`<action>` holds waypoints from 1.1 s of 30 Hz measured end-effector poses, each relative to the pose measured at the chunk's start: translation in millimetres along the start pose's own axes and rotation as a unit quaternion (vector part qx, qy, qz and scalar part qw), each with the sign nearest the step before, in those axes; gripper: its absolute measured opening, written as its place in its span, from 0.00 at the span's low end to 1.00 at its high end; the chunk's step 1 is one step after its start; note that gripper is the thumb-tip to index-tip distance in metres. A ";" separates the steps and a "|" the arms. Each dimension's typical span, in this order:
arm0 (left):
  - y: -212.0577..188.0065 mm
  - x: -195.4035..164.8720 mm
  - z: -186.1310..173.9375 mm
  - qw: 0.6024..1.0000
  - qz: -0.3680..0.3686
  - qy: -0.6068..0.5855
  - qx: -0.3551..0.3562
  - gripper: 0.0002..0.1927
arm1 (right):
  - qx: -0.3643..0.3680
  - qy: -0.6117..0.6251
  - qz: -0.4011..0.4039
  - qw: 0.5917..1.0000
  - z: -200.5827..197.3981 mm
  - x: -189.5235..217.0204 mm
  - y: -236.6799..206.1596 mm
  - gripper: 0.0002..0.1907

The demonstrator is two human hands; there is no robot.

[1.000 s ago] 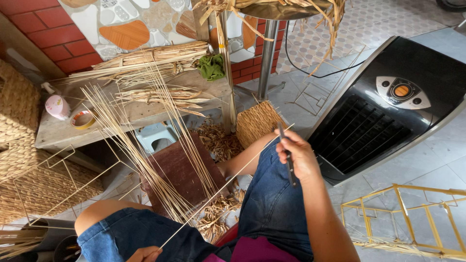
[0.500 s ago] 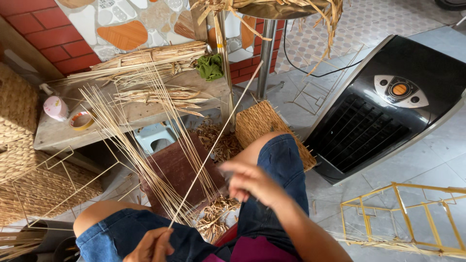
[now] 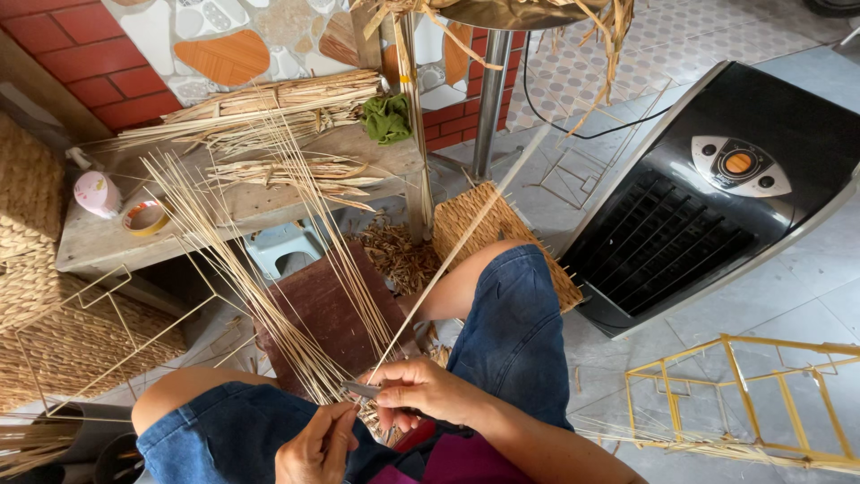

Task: The person sits on the floor and uses a small knife to split and shave thin bamboo strips, drawing each strip under the blade to remove rough edges. They work one strip at a time, then set finished strips with a growing bundle of thin bamboo sticks beside them.

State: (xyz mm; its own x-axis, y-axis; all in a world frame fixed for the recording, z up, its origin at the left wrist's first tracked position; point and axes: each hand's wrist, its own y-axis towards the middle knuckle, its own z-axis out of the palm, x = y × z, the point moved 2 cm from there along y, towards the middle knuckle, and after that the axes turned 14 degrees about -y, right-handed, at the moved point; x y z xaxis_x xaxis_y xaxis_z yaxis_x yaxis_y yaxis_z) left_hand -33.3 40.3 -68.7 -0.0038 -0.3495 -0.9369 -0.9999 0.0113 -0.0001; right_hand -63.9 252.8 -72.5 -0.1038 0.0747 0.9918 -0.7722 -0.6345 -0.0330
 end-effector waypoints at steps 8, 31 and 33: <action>-5.3 11.5 -10.5 0.999 0.043 -0.022 -0.021 0.06 | -0.076 0.038 -0.037 0.996 -42.9 1.3 0.0 0.17; 11.0 172.5 -96.5 0.977 0.177 -0.053 -0.105 0.04 | -0.448 0.092 -0.074 0.886 -197.7 16.1 -70.7 0.20; 9.0 169.8 -96.4 0.969 0.173 -0.082 -0.154 0.05 | -0.455 0.097 -0.070 0.883 -191.0 22.9 -71.5 0.20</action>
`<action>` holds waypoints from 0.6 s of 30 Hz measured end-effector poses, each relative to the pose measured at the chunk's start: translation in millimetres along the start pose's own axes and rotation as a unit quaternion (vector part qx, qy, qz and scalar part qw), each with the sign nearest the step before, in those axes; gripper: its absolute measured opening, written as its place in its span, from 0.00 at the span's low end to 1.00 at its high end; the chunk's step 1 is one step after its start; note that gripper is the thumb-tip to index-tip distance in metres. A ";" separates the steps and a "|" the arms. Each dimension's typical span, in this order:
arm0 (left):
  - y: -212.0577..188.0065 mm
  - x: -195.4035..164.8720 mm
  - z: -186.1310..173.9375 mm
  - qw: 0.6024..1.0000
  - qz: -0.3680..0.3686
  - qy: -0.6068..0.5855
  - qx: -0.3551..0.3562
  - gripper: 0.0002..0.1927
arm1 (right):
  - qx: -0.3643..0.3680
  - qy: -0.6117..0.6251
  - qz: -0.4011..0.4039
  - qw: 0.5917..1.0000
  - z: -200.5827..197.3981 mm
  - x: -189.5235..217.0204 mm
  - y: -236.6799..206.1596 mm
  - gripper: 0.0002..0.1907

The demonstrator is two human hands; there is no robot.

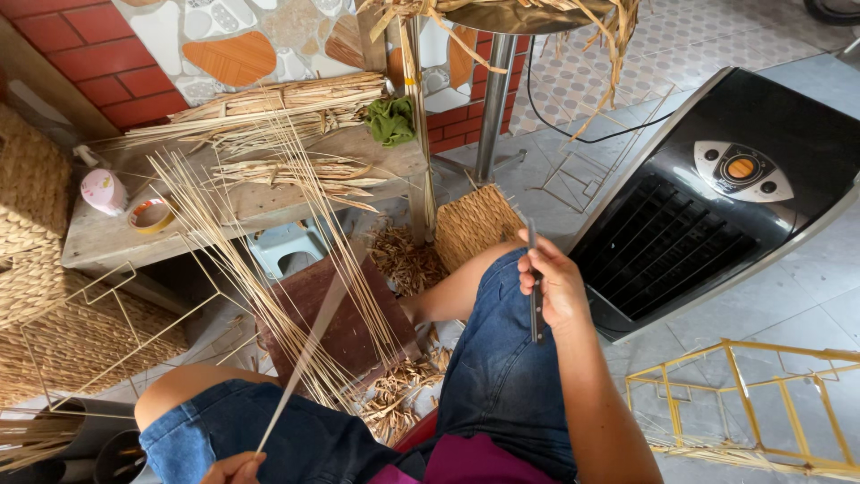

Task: The person sits on the floor and uses a small knife to split and shave thin bamboo strips, drawing each strip under the blade to remove rough edges. They work one strip at a time, then set finished strips with a growing bundle of thin bamboo sticks beside them.

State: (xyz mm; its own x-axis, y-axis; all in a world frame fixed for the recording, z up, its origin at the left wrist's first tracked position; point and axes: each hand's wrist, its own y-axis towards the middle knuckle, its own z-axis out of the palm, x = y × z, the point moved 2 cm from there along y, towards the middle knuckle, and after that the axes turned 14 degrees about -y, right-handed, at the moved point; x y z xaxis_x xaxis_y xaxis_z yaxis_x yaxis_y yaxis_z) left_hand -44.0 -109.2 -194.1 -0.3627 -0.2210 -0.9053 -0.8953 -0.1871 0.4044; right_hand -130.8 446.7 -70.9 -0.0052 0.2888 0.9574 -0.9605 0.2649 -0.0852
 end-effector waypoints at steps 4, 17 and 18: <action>-8.7 -31.1 21.5 0.992 -0.113 -0.059 -0.008 0.04 | 0.099 -0.055 0.005 0.994 50.4 -9.0 -23.8 0.19; 7.5 -184.3 116.6 0.983 -0.092 0.056 0.146 0.05 | 0.428 -0.136 0.057 0.892 152.0 -56.0 -110.3 0.21; 7.3 -185.4 114.8 0.982 -0.100 0.055 0.147 0.05 | 0.421 -0.119 0.056 0.897 146.0 -53.3 -104.3 0.21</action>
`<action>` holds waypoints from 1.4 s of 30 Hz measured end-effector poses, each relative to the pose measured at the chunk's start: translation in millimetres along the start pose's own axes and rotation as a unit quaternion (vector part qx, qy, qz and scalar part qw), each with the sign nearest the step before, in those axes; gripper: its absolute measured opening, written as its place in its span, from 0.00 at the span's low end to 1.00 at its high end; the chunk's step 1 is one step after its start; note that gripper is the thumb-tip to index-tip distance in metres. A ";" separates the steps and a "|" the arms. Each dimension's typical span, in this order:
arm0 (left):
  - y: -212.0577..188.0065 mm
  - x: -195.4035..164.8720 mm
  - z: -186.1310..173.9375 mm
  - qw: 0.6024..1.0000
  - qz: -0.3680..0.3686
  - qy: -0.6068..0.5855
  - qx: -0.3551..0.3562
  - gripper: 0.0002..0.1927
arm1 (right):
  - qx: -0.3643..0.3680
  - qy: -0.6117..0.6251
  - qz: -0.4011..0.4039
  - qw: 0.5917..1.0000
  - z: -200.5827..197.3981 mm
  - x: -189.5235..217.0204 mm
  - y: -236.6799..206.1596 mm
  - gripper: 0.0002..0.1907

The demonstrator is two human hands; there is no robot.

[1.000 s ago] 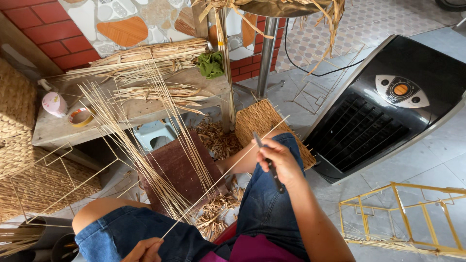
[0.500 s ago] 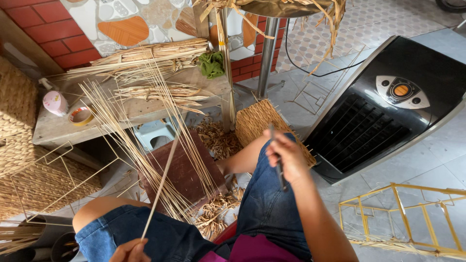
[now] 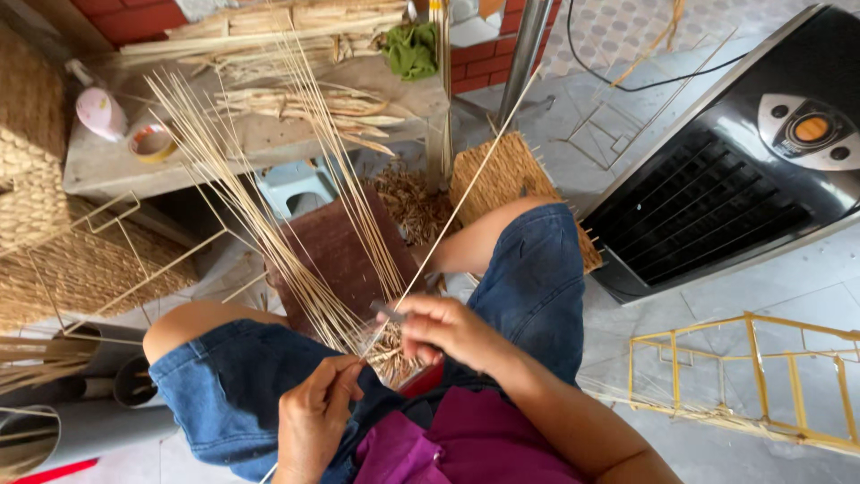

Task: The person sits on the floor and uses a small knife to split and shave thin bamboo strips, drawing each strip under the blade to remove rough edges. They work one strip at a time, then set finished strips with a growing bundle of thin bamboo sticks beside them.

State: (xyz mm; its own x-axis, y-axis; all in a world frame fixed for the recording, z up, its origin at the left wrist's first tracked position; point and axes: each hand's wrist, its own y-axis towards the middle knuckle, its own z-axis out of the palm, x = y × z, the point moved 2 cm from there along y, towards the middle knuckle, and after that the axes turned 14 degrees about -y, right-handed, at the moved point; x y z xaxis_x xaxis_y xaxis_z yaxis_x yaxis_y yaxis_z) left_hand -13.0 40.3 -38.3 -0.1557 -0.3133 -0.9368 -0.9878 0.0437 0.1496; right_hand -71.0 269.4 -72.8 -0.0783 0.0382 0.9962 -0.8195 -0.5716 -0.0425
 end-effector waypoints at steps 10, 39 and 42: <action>-20.3 18.1 -44.4 0.999 -0.041 0.016 0.002 0.07 | -0.253 0.011 -0.028 0.967 -101.2 11.2 -25.9 0.18; -2.2 -14.4 -10.5 0.986 -0.135 -0.065 0.071 0.08 | 0.000 -0.026 0.026 0.999 8.3 -5.7 -0.4 0.19; 1.0 -14.5 4.6 0.993 -0.075 -0.087 0.040 0.08 | 0.016 -0.015 0.037 0.999 14.4 -9.4 -1.4 0.19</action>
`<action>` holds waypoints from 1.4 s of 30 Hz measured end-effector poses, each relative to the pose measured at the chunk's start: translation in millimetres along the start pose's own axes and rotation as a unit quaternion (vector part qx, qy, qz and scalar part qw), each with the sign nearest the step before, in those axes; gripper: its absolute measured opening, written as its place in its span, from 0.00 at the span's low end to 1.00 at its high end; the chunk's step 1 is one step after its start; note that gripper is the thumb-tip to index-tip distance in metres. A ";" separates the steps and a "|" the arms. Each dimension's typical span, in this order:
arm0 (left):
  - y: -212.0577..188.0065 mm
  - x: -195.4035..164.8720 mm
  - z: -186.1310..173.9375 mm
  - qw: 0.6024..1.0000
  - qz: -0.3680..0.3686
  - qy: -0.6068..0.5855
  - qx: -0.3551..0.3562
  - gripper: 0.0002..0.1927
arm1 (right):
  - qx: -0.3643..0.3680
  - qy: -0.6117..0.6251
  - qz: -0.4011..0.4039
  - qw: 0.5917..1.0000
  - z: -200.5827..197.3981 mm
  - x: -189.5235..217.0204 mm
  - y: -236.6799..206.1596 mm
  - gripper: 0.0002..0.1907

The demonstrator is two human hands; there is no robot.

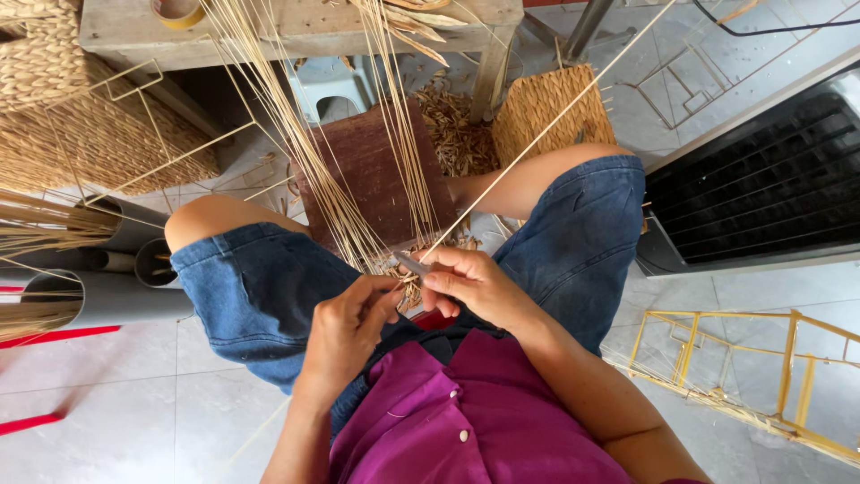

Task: The person sits on the floor and uses a small knife to split and shave thin bamboo strips, drawing each strip under the blade to remove rough edges. They work one strip at a time, then set finished strips with a growing bundle of thin bamboo sticks beside them.

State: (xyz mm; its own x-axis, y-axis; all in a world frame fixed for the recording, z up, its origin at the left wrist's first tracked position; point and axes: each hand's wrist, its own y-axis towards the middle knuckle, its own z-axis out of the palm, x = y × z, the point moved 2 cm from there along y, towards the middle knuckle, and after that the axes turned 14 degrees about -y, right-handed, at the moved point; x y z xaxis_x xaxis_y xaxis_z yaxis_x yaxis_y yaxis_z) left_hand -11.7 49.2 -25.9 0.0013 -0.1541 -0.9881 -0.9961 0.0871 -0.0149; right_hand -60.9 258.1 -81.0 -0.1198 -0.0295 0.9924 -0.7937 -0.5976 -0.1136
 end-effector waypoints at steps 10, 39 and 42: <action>-9.2 9.5 -22.5 0.998 -0.001 0.069 -0.011 0.05 | -0.182 0.019 -0.025 0.983 -82.5 12.7 -16.3 0.17; 4.1 9.5 -6.4 0.997 0.056 0.043 -0.039 0.04 | 0.004 -0.101 0.033 0.994 -37.8 4.0 -4.1 0.25; 5.5 7.2 1.4 0.997 0.055 0.041 -0.019 0.04 | -0.001 -0.064 0.003 0.998 -15.3 -1.2 5.8 0.19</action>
State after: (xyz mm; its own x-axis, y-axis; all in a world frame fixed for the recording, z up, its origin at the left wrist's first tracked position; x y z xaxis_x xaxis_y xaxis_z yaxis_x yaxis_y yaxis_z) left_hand -17.0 49.9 -33.4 -0.1149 -0.2264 -0.9672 -0.9923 0.0712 0.1012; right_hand -74.5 266.9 -83.6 -0.0474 -0.1363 0.9895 -0.7946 -0.5952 -0.1200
